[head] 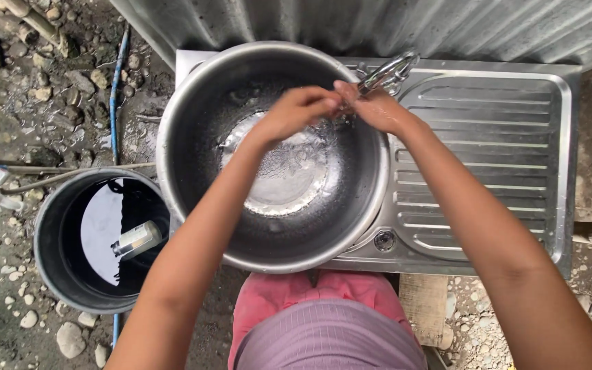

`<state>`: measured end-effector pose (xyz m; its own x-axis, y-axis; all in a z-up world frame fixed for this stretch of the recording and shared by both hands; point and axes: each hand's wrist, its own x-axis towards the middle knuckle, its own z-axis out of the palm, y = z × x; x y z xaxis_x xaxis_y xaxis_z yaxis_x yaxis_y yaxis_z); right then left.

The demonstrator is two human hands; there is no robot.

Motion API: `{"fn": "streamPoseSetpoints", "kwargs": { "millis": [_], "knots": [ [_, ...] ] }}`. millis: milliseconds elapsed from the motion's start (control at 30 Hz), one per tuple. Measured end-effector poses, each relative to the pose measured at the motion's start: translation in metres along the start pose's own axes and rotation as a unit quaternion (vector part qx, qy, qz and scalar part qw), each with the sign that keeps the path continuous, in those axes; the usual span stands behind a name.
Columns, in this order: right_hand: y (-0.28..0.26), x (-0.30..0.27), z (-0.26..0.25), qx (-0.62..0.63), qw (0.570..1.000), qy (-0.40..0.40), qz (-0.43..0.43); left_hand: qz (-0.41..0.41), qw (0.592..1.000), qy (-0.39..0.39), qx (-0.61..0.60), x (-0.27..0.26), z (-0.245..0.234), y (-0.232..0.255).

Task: The recorder is washing a large metal basin with water, detergent, and a cloth.

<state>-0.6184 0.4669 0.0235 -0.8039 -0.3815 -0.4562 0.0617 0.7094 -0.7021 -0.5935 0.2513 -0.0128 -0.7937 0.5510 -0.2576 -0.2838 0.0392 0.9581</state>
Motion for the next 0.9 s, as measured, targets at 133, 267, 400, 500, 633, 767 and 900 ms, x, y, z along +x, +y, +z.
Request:
{"fn": "streamPoseSetpoints", "kwargs": {
  "millis": [133, 267, 400, 500, 633, 767, 900],
  "knots": [
    [0.017, -0.006, 0.012, -0.099, 0.993, -0.008, -0.066, 0.118, 0.870, 0.307, 0.368, -0.128, -0.051, 0.025],
    [0.070, 0.010, 0.037, -0.204, 0.959, -0.007, -0.198, 0.072, 0.703, 0.467, 0.531, -0.212, -0.066, 0.011],
    [0.046, -0.008, 0.062, -0.360, 0.915, -0.029, -0.180, -0.091, 0.886, 0.425, 0.162, -0.221, -0.067, -0.029],
    [0.030, -0.011, 0.070, -0.526, 0.836, -0.015, -0.154, 0.056, 0.900, 0.429, 0.053, -0.213, -0.062, -0.020],
    [0.005, -0.003, 0.078, -0.606, 0.780, 0.027, -0.152, 0.095, 0.892, 0.428, 0.112, -0.200, -0.075, 0.015],
    [0.023, 0.032, 0.084, -0.511, 0.829, 0.077, -0.212, 0.107, 0.899, 0.382, 0.184, -0.188, -0.098, 0.028],
    [0.084, 0.071, 0.153, -0.405, 0.864, 0.174, -0.243, 0.172, 0.898, 0.358, 0.190, -0.178, -0.092, 0.033]
  ]
}}
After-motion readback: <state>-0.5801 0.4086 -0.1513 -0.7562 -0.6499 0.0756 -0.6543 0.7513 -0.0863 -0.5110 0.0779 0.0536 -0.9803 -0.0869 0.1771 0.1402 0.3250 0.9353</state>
